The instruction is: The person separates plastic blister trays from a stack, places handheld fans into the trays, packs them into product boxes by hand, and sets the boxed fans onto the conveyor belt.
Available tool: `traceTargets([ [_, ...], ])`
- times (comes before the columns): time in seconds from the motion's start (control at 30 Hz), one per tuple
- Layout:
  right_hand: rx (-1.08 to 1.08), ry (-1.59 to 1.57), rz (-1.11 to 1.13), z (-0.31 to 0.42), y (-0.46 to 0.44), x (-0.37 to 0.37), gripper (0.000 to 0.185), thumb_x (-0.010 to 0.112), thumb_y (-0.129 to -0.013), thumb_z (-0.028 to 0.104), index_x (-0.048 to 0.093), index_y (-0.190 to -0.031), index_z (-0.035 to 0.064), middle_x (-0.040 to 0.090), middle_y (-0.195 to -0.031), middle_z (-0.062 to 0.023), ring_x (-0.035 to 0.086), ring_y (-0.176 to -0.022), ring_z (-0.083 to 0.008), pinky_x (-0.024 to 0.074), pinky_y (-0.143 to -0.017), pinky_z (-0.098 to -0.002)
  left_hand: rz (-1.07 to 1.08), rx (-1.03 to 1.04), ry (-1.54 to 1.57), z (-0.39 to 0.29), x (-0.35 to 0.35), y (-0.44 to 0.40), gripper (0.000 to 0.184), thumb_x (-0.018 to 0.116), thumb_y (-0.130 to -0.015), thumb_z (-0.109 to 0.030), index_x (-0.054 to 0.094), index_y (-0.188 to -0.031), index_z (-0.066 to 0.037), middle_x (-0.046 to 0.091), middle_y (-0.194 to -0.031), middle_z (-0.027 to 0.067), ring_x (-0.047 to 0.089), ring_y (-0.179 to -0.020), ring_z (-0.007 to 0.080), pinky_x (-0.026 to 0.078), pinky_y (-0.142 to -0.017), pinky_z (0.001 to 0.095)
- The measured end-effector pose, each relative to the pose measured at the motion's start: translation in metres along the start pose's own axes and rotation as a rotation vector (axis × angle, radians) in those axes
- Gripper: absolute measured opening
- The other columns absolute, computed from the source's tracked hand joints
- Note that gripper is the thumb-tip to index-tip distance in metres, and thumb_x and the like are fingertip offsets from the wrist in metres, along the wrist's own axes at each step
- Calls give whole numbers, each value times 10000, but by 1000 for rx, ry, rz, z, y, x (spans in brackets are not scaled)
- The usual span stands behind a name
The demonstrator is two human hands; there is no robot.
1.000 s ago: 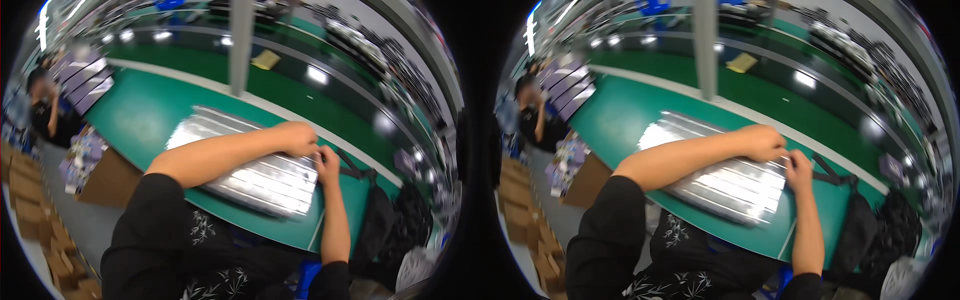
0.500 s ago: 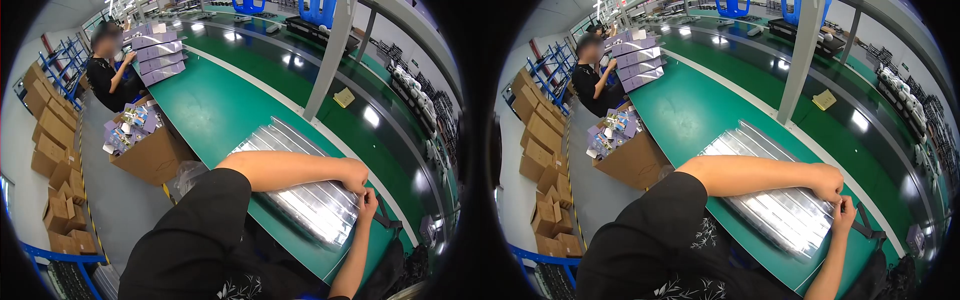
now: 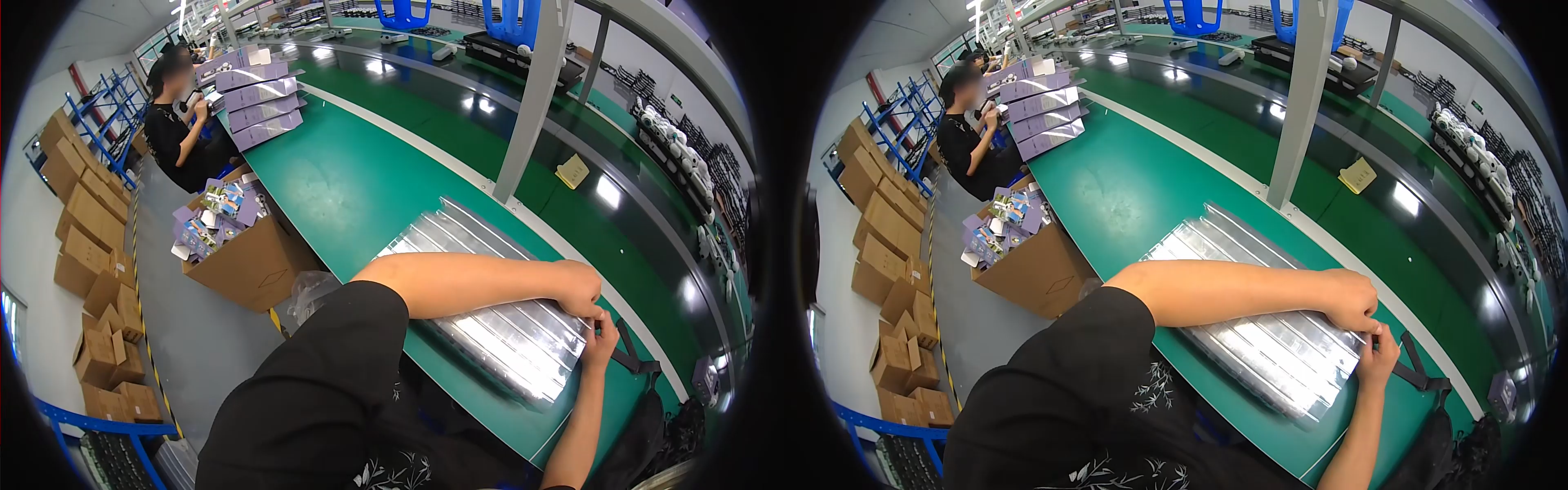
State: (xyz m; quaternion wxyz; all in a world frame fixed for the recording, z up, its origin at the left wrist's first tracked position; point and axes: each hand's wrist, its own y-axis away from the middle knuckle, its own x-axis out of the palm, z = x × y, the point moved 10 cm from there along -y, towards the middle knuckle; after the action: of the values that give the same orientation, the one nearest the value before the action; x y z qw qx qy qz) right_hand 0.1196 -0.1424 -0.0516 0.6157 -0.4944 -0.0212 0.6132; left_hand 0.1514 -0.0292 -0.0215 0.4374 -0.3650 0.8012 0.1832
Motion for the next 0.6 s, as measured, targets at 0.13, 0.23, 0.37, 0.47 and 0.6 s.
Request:
traceTargets([
  [0.13,-8,4,-51,4,0,-7,68,651,-829,22,630,-864,-33,557,-668,-118,537,-573,-209,429,-554,-310,-16,13,17,4,5,-1,440,582,-873,-480,742,-851,-71,703,-847,170,664,-823,349,524,-745,434],
  [0.23,-6,22,-46,0,0,-9,56,654,-812,4,642,-846,-39,548,-663,-120,525,-563,-211,421,-546,-307,-56,63,46,2,4,-3,444,580,-877,-483,739,-880,-69,704,-873,170,662,-858,349,522,-763,432],
  [0.37,14,36,-4,-6,2,-5,110,670,-807,29,595,-816,-51,531,-649,-102,507,-568,-172,395,-550,-304,-5,48,68,1,5,-2,454,588,-867,-494,735,-901,-66,704,-904,171,658,-900,349,517,-791,432],
  [0.47,-15,17,-30,-4,3,-5,104,668,-801,21,603,-831,-54,528,-647,-100,499,-565,-167,394,-545,-304,48,23,36,1,7,-1,460,599,-854,-509,724,-929,-72,701,-913,170,657,-920,340,514,-800,432],
  [0.6,40,-5,-5,-5,0,-3,81,659,-788,15,635,-840,-42,567,-666,-125,546,-576,-213,423,-556,-303,-21,43,62,5,8,-5,454,621,-836,-510,705,-965,-83,697,-915,164,659,-905,333,516,-777,430],
])
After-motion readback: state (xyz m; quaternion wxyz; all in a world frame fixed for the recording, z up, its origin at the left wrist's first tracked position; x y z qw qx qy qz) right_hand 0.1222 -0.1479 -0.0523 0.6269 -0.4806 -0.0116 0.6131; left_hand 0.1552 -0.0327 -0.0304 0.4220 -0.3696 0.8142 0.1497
